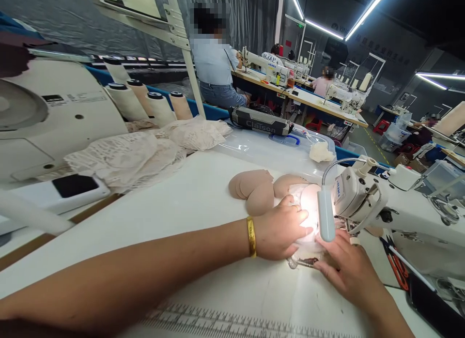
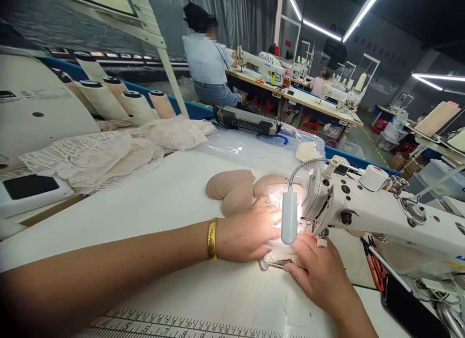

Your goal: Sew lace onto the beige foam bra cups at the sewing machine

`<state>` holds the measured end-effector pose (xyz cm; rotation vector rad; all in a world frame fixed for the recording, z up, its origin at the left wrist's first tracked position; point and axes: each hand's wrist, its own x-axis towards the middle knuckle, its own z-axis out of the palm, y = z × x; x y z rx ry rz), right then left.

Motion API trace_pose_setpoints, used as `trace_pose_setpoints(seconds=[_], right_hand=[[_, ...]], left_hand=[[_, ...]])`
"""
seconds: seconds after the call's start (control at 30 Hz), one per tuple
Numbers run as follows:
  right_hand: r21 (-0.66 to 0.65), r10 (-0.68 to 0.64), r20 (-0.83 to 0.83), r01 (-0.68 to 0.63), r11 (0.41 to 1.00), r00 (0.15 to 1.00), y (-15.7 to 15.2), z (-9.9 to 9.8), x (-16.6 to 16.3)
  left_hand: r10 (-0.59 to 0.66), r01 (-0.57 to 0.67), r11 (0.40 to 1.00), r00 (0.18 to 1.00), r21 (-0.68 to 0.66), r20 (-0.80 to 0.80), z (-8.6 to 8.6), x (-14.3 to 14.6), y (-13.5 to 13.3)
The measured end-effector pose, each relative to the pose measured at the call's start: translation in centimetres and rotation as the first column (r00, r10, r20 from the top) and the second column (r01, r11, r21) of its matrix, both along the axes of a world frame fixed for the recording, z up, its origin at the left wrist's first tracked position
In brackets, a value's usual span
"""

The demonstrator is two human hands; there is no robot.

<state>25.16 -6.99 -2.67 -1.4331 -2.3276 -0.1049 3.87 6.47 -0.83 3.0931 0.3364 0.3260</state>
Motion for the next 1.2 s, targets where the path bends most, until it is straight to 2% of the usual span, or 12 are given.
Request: trace_pose_setpoints(seconds=[0.07,0.2,0.43,0.5,0.6,0.73,0.8,0.97,1.07,1.2], right_hand=[[-0.013,-0.011,0.043,0.011,1.000,0.999,0.2,-0.6,-0.2],[0.068,-0.115,0.131,0.107,0.992,0.985,0.6,-1.6,0.6],[-0.024,-0.164,0.134,0.169,0.985,0.977,0.0,0.1,2.3],[-0.107,-0.143,0.069,0.150,0.983,0.987,-0.3,0.8,2.4],[-0.259,-0.108,-0.103,0.078,0.963,0.989,-0.7,1.7,2.7],[-0.358,-0.093,-0.400,-0.063,0.931,0.912,-0.3,1.7,2.8],[-0.342,-0.122,-0.412,-0.029,0.939,0.903,0.2,0.9,2.5],[-0.139,-0.131,-0.173,0.107,0.984,0.976,1.0,-1.3,1.9],[-0.058,-0.138,-0.075,0.134,0.989,0.988,1.1,-1.6,1.9],[-0.029,-0.139,-0.014,0.139,0.990,0.990,1.1,-1.2,1.9]], left_hand=[[0.010,-0.011,0.999,1.000,-0.033,-0.026,-0.1,0.3,-0.7],[-0.011,0.009,0.996,1.000,-0.086,-0.019,0.2,0.0,-1.3],[-0.190,0.181,0.964,0.981,-0.197,-0.030,1.5,-0.8,-0.5],[-0.200,0.187,0.959,0.979,-0.215,-0.043,1.5,-0.7,-0.4],[-0.194,0.188,0.970,0.981,-0.157,-0.028,1.1,-0.4,-0.3],[-0.263,0.265,0.959,0.964,-0.102,0.040,0.4,-0.1,-0.1],[-0.273,0.278,0.955,0.960,-0.105,0.059,0.0,0.1,0.2],[-0.238,0.245,0.967,0.965,-0.067,0.107,-0.7,0.3,1.3],[-0.221,0.230,0.971,0.967,-0.060,0.127,-0.9,0.5,1.8],[-0.213,0.223,0.973,0.968,-0.066,0.134,-1.1,0.6,2.0]])
